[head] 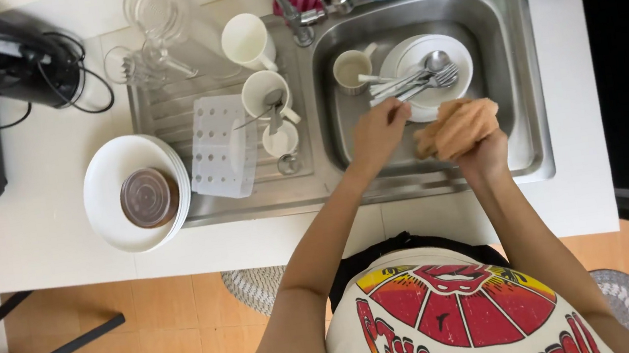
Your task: The person dries a pile of wet cutlery using a cloth. They pick up forks and spoons one by one from the sink, wipe them dry, and place them into a white bowl on the counter. The process continues until the pile in the sink is cleared.
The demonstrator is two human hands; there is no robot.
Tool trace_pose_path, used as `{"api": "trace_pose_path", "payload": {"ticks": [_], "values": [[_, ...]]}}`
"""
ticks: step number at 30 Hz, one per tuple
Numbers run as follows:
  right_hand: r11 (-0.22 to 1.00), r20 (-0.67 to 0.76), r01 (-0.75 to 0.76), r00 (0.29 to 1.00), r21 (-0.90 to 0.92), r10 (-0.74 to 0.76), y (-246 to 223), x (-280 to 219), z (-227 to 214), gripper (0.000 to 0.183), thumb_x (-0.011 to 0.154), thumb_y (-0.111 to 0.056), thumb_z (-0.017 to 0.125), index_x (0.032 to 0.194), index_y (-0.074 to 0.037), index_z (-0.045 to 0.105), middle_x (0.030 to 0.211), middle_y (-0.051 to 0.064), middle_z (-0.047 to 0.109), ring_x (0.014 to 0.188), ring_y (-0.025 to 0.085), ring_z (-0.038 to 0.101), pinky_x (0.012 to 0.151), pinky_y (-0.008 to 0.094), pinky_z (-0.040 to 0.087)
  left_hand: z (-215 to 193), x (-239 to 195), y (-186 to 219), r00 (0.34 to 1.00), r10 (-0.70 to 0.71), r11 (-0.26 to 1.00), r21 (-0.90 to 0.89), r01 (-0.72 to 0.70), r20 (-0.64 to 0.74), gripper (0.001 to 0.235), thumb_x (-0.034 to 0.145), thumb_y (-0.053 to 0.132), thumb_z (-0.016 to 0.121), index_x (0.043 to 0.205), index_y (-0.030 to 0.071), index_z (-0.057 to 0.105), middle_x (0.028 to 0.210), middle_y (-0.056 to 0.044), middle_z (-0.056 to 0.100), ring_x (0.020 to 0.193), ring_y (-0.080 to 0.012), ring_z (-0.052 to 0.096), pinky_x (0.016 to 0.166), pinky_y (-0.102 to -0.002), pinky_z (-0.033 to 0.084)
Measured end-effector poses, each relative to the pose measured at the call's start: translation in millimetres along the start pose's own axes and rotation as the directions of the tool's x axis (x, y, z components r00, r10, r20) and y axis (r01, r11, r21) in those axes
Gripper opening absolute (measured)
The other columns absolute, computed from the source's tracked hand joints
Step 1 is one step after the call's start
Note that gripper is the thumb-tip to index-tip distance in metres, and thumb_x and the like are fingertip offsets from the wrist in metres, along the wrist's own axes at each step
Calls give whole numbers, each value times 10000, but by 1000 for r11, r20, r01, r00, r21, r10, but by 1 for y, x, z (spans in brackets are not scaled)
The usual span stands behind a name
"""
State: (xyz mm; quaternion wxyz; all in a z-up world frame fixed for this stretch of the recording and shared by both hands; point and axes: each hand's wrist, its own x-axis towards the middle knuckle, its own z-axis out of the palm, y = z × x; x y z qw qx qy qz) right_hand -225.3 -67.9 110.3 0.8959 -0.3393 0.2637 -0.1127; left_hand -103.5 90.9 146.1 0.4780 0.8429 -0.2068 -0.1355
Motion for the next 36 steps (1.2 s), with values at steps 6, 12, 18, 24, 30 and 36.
{"api": "trace_pose_path", "payload": {"ticks": [6, 12, 18, 24, 30, 36], "values": [[996, -119, -42, 992, -77, 33, 1, 16, -21, 409, 1039, -224, 299, 1320, -40, 533, 1231, 134, 632, 1152, 216, 631, 994, 398, 545, 79, 79, -75, 968, 252, 847, 488, -210, -22, 108, 905, 164, 691, 893, 58, 710, 944, -161, 686, 879, -350, 683, 742, -464, 562], [997, -146, -73, 987, -25, 68, 18, 32, -53, 342, 1056, -174, 368, 1299, -17, 550, 1219, 118, 633, 1122, 206, 622, 989, 379, 519, 115, 121, -102, 965, 195, 591, 764, -258, 175, 251, 727, 57, 706, 975, 74, 669, 1025, -124, 667, 982, -306, 663, 774, -427, 558], [991, -184, -127, 976, -41, 118, 7, 29, -39, 329, 1047, -180, 401, 1295, -18, 545, 1231, 100, 636, 1122, 191, 627, 993, 365, 517, 134, 132, -123, 956, 231, 549, 787, -281, 180, 165, 841, 68, 693, 1004, 91, 678, 1058, -113, 665, 1005, -295, 661, 820, -425, 556], [984, -186, -158, 972, -77, 141, 9, 29, -26, 363, 1052, -190, 389, 1326, -3, 536, 1248, 134, 637, 1118, 212, 635, 968, 380, 538, 132, 135, -124, 947, 254, 591, 743, -314, 199, 109, 831, 155, 748, 906, 83, 714, 1001, -108, 673, 980, -298, 661, 790, -440, 552], [981, -133, -141, 983, -133, 123, 16, 28, -32, 384, 1042, -175, 365, 1330, 29, 517, 1248, 171, 642, 1109, 230, 662, 934, 375, 569, 126, 148, -126, 882, 327, 412, 789, -456, 339, 143, 790, 66, 745, 927, 97, 718, 1021, -88, 679, 991, -254, 669, 849, -424, 548], [975, -178, -171, 973, -139, 145, 14, 23, -34, 380, 1043, -173, 378, 1333, 21, 528, 1245, 160, 642, 1108, 234, 641, 946, 387, 543, 106, 140, -102, 834, 445, 431, 739, -518, 325, 199, 869, 47, 689, 1064, 81, 706, 1020, -95, 668, 986, -252, 671, 910, -408, 494]]}}
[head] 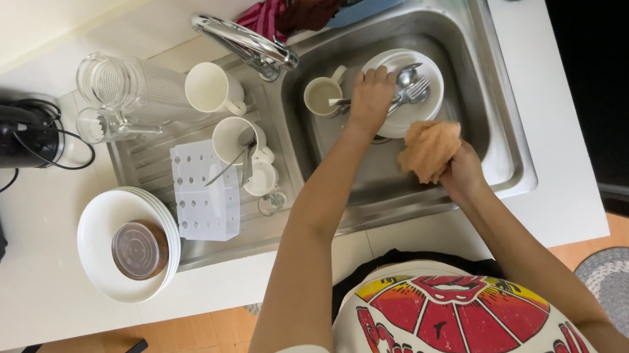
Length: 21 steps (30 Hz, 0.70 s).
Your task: The person dries a pile of wet cutlery using a cloth. They pick up forks and spoons one by one from the sink, wipe them dry, and place them into a white bowl on the counter. The process continues until the pile in the sink is cleared.
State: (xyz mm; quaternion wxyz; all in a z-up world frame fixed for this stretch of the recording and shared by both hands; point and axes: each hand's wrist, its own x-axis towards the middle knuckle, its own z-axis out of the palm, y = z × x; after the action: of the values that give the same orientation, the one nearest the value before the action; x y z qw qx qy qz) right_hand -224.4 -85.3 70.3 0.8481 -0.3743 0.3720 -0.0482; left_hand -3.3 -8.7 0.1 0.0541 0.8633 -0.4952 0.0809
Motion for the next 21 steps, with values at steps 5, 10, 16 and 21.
{"api": "trace_pose_path", "payload": {"ticks": [5, 10, 16, 21], "values": [[994, -17, 46, 999, 94, -45, -6, -5, -9, 362, 1057, -182, 411, 1352, 1, 513, 1247, 124, 623, 1136, 228, 613, 986, 404, 520, -63, -15, 16, 982, -157, 959, -256, 125, -106, 121, 978, 122, 608, 1096, 95, 618, 995, -128, 652, 871, -289, 694, 810, -444, 546], [958, 35, 192, 978, 212, -204, -30, -22, 8, 377, 1063, -172, 440, 1392, 1, 499, 1307, 128, 622, 1215, 231, 615, 1063, 406, 520, -132, -58, 62, 935, -318, 583, -744, 326, 160, 135, 1098, 207, 505, 1159, 90, 535, 804, -169, 708, 735, -394, 687, 667, -534, 515], [940, 47, 288, 952, 183, -301, -36, -34, 35, 271, 989, 37, 545, 1256, 36, 593, 1195, 162, 685, 1066, 244, 699, 929, 373, 608, -151, -114, 116, 940, -329, 499, -828, 255, 92, 392, 998, 182, 504, 1368, 54, 484, 879, -266, 696, 782, -473, 661, 712, -578, 499], [896, 56, 444, 895, -24, -443, -51, -63, 59, 176, 975, 86, 555, 986, 13, 714, 964, 120, 742, 840, 178, 716, 759, 306, 618, -189, -135, 115, 883, -344, 519, -719, 462, 318, 275, 1066, 211, 450, 1289, 84, 546, 810, -223, 695, 718, -449, 665, 694, -559, 508]]}}
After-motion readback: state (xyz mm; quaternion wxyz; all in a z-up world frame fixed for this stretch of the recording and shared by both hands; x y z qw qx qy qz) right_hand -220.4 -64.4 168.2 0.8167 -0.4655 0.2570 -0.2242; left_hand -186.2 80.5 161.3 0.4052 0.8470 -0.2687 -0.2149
